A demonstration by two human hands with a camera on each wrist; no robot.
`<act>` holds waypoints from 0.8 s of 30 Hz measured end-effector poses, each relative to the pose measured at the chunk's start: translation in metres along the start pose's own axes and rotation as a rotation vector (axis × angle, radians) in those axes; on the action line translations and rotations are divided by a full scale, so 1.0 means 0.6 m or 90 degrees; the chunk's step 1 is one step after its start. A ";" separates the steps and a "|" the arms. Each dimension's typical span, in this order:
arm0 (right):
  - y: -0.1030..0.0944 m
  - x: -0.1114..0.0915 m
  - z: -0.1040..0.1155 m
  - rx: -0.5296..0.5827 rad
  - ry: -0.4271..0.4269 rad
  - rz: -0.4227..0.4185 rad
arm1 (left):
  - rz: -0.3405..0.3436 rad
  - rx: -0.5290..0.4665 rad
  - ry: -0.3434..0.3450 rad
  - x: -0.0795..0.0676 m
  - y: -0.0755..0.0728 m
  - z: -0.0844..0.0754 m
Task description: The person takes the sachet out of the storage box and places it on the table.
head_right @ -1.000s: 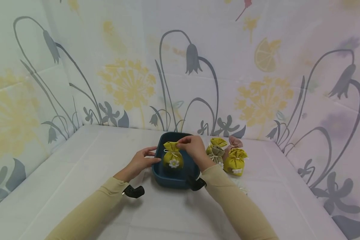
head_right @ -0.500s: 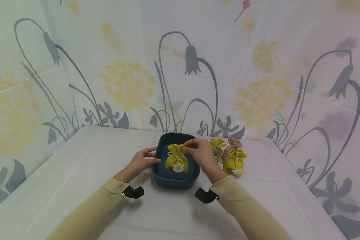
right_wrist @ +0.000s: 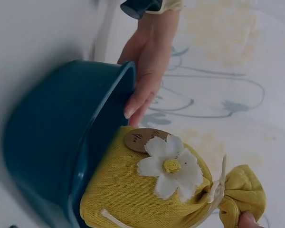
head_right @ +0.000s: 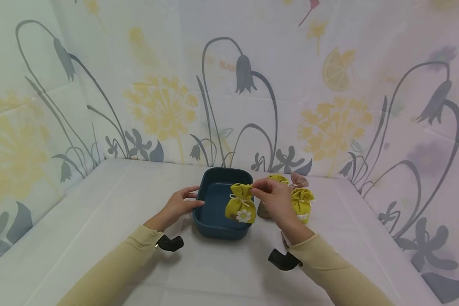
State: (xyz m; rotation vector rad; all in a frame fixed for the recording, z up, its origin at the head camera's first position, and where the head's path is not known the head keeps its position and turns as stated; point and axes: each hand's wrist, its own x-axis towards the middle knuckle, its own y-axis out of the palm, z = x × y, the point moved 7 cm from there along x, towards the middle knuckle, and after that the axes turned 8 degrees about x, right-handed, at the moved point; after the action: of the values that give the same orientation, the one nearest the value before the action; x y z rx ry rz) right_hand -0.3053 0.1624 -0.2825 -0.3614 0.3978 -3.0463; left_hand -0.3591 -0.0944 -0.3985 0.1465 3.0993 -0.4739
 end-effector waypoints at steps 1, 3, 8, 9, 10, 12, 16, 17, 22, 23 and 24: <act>-0.005 -0.002 0.000 0.000 -0.003 -0.003 | -0.002 0.003 -0.002 0.000 -0.001 -0.001; -0.015 -0.005 -0.001 -0.012 -0.005 -0.007 | -0.005 0.007 -0.005 0.001 -0.002 -0.001; -0.043 -0.013 -0.011 -0.042 -0.010 -0.025 | 0.001 0.000 -0.005 0.002 -0.001 0.001; -0.049 -0.015 -0.014 -0.042 -0.011 -0.029 | 0.003 -0.001 -0.004 0.003 0.000 0.003; -0.055 -0.017 -0.018 -0.042 -0.010 -0.032 | 0.005 -0.003 -0.004 0.003 0.000 0.004; -0.067 -0.021 -0.024 -0.043 -0.007 -0.035 | 0.006 -0.006 -0.004 0.004 0.001 0.006; -0.089 -0.025 -0.036 -0.037 -0.003 -0.033 | 0.003 -0.004 -0.004 0.004 0.000 0.005; -0.094 -0.025 -0.039 -0.037 0.000 -0.033 | 0.002 -0.004 -0.006 0.004 0.000 0.005; -0.112 -0.028 -0.050 -0.044 0.014 -0.032 | 0.001 -0.006 -0.006 0.004 -0.001 0.005; -0.114 -0.029 -0.050 -0.050 0.014 -0.034 | 0.003 -0.007 -0.005 0.003 -0.001 0.005; -0.116 -0.030 -0.051 -0.054 0.013 -0.034 | 0.003 -0.007 -0.006 0.003 -0.001 0.005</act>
State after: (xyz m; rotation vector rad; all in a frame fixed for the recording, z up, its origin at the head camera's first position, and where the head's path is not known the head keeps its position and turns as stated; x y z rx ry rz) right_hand -0.2962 0.2384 -0.2974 -0.3513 0.5284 -3.0940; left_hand -0.3607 -0.0959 -0.4010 0.1521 3.0912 -0.4561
